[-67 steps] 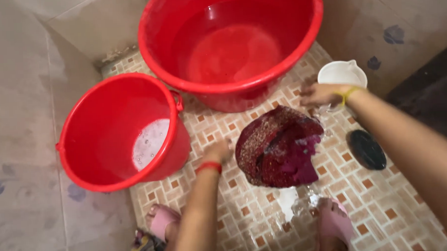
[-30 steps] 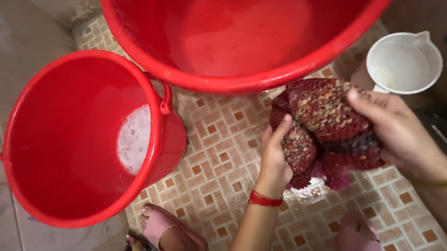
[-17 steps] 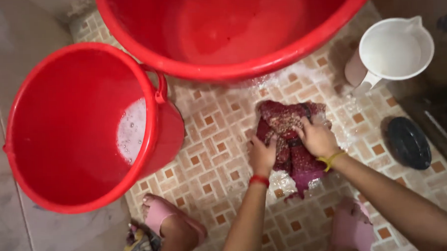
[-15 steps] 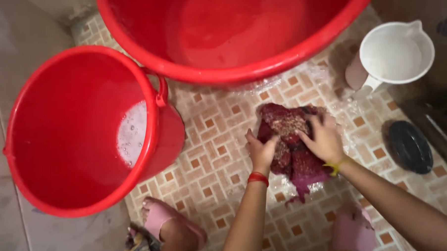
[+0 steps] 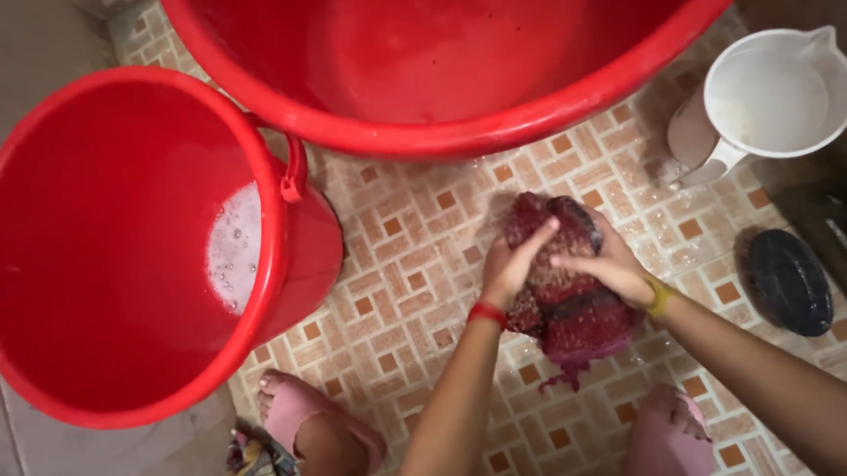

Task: The person is washing and scrubbing a rug using buckets of water and a brush.

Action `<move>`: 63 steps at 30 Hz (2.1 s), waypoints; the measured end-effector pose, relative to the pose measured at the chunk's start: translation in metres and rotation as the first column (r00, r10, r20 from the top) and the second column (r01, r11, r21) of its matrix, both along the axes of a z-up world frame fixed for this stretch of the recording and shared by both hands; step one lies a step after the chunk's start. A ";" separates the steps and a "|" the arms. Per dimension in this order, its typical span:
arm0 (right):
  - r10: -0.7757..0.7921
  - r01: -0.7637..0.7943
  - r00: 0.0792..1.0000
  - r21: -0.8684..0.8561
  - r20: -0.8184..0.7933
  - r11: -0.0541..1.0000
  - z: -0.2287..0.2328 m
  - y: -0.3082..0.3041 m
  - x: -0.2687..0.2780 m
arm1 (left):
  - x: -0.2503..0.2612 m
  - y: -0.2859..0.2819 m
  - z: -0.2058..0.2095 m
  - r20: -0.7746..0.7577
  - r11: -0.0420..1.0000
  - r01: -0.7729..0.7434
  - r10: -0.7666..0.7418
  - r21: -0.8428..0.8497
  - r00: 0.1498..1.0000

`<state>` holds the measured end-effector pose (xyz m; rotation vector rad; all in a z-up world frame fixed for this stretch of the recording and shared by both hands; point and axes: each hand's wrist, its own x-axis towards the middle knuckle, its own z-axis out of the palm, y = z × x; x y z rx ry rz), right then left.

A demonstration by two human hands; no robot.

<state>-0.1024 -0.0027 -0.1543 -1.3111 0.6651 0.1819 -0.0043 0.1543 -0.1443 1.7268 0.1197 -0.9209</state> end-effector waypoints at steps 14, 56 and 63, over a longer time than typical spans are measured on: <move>0.204 0.416 0.733 -0.665 0.649 0.620 0.128 -0.005 -0.080 | -0.053 -0.003 0.158 0.782 0.952 0.247 -0.014 -0.180 0.623; 0.015 0.326 0.852 -0.553 0.523 0.767 0.219 -0.015 -0.057 | -0.042 -0.032 0.243 0.513 0.988 0.036 0.048 -0.151 0.857; 0.106 -0.024 0.994 -0.863 0.034 0.504 -0.020 -0.031 -0.082 | -0.073 -0.031 -0.012 0.709 0.923 0.116 -0.359 0.367 0.607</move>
